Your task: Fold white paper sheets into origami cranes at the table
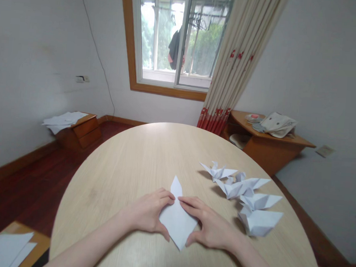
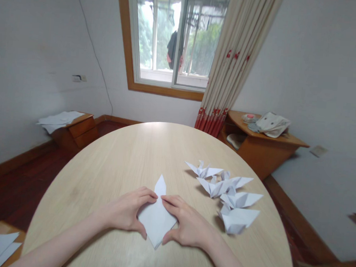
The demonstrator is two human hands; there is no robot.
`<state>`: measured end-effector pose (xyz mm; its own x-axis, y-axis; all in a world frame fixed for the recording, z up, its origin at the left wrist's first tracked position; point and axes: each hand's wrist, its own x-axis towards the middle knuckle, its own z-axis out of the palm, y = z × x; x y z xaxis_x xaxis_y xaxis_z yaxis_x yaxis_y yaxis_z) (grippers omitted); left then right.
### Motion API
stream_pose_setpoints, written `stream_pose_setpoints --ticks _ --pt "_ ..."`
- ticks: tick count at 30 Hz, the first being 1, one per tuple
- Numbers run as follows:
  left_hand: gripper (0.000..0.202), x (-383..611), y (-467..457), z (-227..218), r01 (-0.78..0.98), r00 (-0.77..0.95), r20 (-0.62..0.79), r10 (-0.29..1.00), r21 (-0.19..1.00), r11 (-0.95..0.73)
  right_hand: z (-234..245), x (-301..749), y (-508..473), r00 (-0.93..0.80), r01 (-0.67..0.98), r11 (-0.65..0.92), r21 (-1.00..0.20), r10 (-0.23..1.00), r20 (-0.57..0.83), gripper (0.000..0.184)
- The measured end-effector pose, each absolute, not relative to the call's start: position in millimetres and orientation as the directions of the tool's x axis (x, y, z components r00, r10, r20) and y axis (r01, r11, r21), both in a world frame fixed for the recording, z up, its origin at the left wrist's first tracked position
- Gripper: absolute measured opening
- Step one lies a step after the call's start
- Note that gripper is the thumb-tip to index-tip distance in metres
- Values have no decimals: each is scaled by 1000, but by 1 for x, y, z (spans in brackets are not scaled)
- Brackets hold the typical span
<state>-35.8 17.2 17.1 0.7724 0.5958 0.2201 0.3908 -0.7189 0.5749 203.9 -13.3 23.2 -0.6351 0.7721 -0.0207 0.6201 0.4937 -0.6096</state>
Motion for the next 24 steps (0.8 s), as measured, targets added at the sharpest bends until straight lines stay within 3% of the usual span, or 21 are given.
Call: stream_pose_setpoints --ticks 17,24 --pt "60 -40 18 27 411 786 182 590 560 -720 24 208 -12 -672 557 536 -635 740 36 88" --pt "46 -41 19 24 426 780 186 598 543 -724 19 206 -14 -654 550 581 -600 746 125 42"
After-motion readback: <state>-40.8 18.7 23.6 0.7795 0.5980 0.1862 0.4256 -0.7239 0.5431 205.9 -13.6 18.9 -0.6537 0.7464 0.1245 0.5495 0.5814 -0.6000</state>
